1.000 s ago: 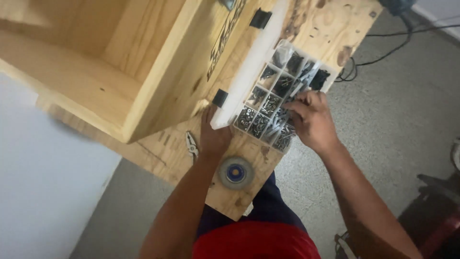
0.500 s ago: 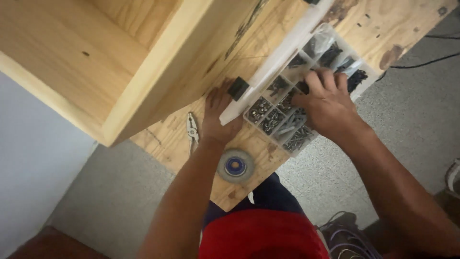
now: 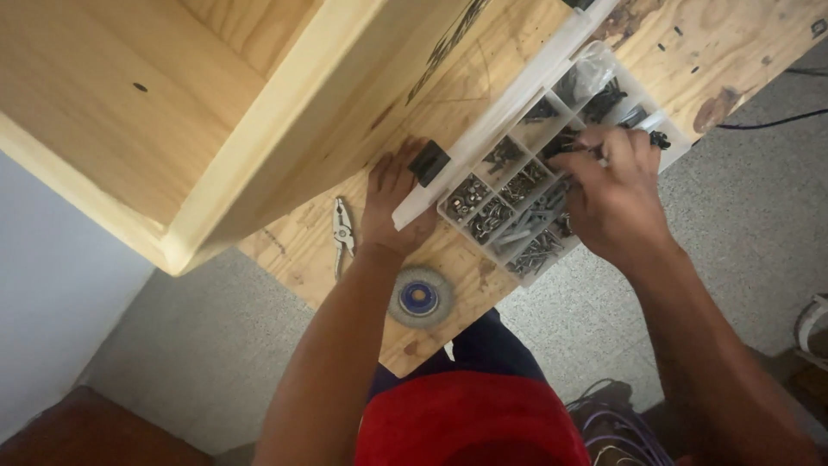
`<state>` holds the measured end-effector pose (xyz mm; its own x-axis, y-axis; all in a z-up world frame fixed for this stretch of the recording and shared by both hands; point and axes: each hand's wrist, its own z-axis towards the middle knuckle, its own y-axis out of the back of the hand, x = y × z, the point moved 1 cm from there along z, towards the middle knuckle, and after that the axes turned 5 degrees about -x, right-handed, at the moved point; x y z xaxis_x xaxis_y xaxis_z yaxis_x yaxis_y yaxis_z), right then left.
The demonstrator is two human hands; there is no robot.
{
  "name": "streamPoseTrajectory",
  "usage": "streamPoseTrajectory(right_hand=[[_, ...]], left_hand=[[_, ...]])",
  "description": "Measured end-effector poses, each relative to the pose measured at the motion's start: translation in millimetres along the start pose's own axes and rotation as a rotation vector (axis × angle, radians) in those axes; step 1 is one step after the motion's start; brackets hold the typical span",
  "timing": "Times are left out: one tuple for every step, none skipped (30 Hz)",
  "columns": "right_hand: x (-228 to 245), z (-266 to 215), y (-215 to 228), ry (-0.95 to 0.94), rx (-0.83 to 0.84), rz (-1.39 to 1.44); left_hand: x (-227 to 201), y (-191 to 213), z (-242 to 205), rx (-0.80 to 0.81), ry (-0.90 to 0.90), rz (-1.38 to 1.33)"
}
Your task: Adjusting and attaching a metal chain to a wooden chest using pliers and an angle grinder.
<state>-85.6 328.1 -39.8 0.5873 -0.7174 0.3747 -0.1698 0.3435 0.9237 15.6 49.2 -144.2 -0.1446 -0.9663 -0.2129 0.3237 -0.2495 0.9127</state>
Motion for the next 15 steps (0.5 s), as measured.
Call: streamPoseTrajectory(right_hand=[[-3.4, -3.9, -4.0, 0.023, -0.083, -0.019], [2.8, -5.5, -3.2, 0.022, -0.083, -0.018], [8.9, -7.1, -2.7, -0.004, -0.039, 0.003], [14.8, -8.4, -2.4, -0.03, 0.004, 0.023], [20.1, -8.8, -4.4, -0.031, 0.002, 0.023], [25.5, -10.4, -6.2, -0.071, -0.005, -0.004], [31.1, -12.1, -8.3, -0.112, -0.011, -0.03], [30.9, -11.3, -11.1, -0.111, -0.009, -0.029], [31.1, -10.4, -13.6, -0.1, -0.059, -0.077], [31.7, -8.7, -16.8, -0.088, -0.111, -0.123], [31.3, -8.9, -19.0, -0.087, -0.11, -0.12], [30.7, -9.9, -20.8, -0.143, -0.112, -0.094], [30.1, -11.0, -22.6, -0.2, -0.113, -0.069], [27.9, -11.5, -24.6, -0.199, -0.112, -0.068], [25.2, -12.0, -26.5, -0.233, -0.092, -0.083]], left_hand=[[0.7, -2.8, -0.6, -0.009, -0.008, 0.012], [0.1, 0.4, 0.3, -0.008, -0.009, 0.012], [-0.4, 3.2, 1.1, 0.047, 0.009, -0.001], [-0.5, 5.7, 2.4, 0.1, 0.026, -0.013], [0.5, 3.2, 2.1, 0.1, 0.024, -0.013], [0.9, 1.3, 0.8, 0.088, 0.02, -0.02], [1.5, -0.5, -0.8, 0.076, 0.016, -0.027], [0.6, 0.4, -0.3, 0.077, 0.018, -0.027], [0.0, 1.4, 0.2, 0.082, 0.026, -0.025], [0.7, 2.6, 0.8, 0.086, 0.033, -0.02], [1.1, 3.5, 3.3, 0.087, 0.034, -0.017], [0.5, 5.4, 4.1, 0.06, 0.027, -0.012], [-0.2, 7.4, 4.8, 0.032, 0.021, -0.007], [-0.7, 8.4, 5.3, 0.033, 0.022, -0.007], [-1.4, 9.8, 6.0, 0.019, 0.023, -0.03]])
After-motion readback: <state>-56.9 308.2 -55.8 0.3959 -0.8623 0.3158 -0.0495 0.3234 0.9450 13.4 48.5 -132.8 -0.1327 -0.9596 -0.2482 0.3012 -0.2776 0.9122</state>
